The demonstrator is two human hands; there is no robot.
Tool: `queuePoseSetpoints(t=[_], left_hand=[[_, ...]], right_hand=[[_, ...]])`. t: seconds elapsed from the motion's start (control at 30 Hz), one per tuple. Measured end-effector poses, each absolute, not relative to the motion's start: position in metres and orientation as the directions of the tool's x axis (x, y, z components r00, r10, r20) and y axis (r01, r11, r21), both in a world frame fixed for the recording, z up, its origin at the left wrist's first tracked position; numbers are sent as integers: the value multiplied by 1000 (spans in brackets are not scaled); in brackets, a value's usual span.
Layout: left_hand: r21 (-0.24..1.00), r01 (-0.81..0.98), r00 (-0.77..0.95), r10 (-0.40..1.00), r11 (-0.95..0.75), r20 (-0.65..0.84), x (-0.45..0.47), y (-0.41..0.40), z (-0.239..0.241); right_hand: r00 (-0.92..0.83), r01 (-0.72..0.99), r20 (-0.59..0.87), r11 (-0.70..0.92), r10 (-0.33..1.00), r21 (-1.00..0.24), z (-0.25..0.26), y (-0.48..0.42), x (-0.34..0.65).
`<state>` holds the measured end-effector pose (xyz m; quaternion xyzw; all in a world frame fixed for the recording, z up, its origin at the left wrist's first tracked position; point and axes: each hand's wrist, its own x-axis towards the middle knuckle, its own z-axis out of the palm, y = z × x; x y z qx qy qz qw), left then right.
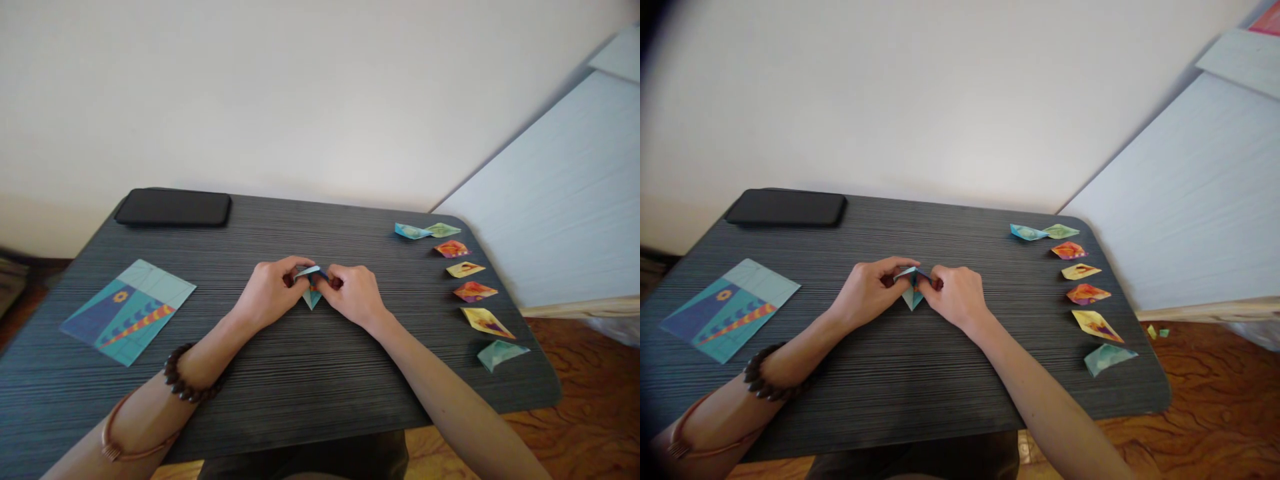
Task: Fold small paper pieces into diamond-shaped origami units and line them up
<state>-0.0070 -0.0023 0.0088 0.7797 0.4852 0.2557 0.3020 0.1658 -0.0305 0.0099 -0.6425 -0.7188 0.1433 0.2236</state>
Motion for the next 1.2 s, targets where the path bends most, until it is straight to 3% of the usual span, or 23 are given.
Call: queuePoseSetpoints(t=[0.23, 0.47, 0.57, 0.67, 0.83, 1.0, 1.2], left_hand=[[701, 596, 416, 897, -392, 148, -6, -2, 7], [692, 610, 453, 886, -386, 96, -15, 5, 9], [815, 523, 448, 894, -250, -13, -17, 7, 12], [956, 288, 497, 846, 46, -191, -16, 7, 17], [899, -92, 593, 749, 427, -295, -19, 8, 21], [826, -218, 669, 696, 519, -261, -23, 10, 20], [897, -144, 609, 751, 418, -253, -18, 8, 14]], right_hand=[[-89, 853, 77, 116, 993, -509, 11, -29, 169], [-198, 577, 294, 353, 935, -736, 0, -29, 180], [-260, 480, 411, 487, 873, -730, -3, -29, 182], [-271, 438, 509, 576, 817, -690, -4, -29, 182], [-270, 472, 562, 616, 782, -630, -2, -30, 182], [-275, 479, 556, 614, 784, -628, -2, -30, 183], [-276, 476, 564, 621, 778, -623, -1, -29, 182]])
